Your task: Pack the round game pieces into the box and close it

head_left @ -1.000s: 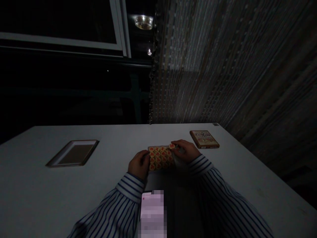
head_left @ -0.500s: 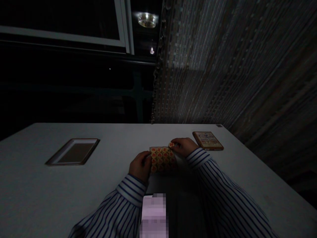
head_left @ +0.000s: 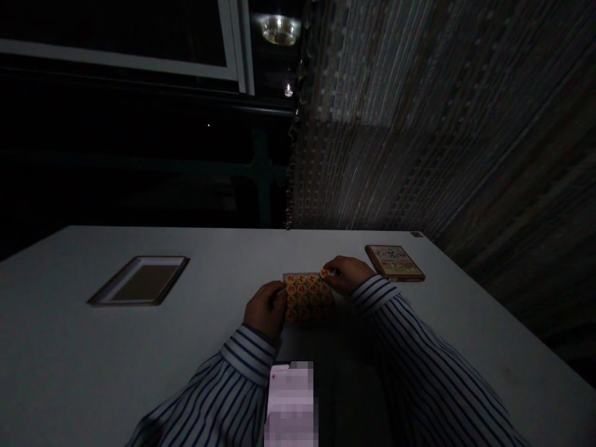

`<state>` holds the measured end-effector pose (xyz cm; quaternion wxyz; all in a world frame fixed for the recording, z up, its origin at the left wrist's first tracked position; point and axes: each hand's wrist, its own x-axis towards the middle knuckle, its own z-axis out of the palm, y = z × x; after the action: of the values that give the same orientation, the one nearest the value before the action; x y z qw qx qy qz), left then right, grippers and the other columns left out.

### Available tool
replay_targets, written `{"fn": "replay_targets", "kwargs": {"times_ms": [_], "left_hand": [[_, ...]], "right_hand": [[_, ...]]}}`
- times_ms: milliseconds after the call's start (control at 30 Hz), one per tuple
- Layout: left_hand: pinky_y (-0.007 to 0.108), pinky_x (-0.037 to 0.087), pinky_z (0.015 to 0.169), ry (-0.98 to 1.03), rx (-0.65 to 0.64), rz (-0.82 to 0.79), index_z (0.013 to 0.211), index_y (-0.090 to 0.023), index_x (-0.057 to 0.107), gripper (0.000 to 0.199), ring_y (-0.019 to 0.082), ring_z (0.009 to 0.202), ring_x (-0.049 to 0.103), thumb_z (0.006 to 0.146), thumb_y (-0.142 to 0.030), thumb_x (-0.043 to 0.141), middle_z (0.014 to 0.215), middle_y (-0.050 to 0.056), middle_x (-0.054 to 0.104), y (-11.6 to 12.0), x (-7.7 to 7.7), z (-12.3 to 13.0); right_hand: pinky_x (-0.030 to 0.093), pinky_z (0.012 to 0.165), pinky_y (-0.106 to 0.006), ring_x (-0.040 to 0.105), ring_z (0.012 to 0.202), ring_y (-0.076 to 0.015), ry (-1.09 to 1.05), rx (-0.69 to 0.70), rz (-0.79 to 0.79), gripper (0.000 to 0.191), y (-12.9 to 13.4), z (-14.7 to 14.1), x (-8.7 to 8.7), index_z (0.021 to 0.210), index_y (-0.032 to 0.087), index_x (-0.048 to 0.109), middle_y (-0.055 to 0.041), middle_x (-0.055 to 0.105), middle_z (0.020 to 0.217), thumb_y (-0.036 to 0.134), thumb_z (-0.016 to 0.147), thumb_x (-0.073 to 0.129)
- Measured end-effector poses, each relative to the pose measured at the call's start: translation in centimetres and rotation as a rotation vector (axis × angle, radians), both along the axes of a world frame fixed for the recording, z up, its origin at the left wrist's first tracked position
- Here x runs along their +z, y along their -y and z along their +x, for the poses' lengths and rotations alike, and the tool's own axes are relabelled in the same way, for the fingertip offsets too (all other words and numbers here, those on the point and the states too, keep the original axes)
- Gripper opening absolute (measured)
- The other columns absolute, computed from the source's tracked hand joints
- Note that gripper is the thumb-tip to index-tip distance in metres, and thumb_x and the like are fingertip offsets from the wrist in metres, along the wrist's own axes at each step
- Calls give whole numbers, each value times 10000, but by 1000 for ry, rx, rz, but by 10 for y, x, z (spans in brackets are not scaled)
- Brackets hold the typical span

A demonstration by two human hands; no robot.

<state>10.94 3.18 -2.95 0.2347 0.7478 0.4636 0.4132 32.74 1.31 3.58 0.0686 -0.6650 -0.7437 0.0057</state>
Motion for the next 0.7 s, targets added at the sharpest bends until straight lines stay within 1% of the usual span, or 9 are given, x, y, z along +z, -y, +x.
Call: {"fn": "replay_targets", "kwargs": {"times_ms": [200,367,533,700], "left_hand": [[323,480,784,-12,-2,-2,902,-160,617,257,179,869,594,751,-293,457,929,75,642,0,0,0],[316,474,795,-13,-7,-1,901,-149,617,259,174,872,589,757,-287,451,930,81,637,0,-2,0],[324,471,806,-6,-16,1,887,-181,613,225,170,883,585,760,-277,453,931,65,636,0,-3,-1],[328,470,811,9,-23,-3,884,-174,617,234,173,889,583,759,-281,450,939,71,635,0,-3,0]], "right_hand": [[397,686,-260,571,823,-180,11,21,-44,276,-4,1,-3,960,228,626,-49,629,913,368,761,494],[400,703,-269,569,841,-190,9,40,-50,277,-4,1,-3,959,220,626,-55,626,917,362,770,482],[401,694,-268,572,837,-193,13,49,-61,268,-5,1,-3,954,227,629,-53,628,912,360,765,494],[403,674,-263,576,817,-190,10,45,-75,267,-7,3,-5,953,231,630,-50,629,903,367,758,509]]}}
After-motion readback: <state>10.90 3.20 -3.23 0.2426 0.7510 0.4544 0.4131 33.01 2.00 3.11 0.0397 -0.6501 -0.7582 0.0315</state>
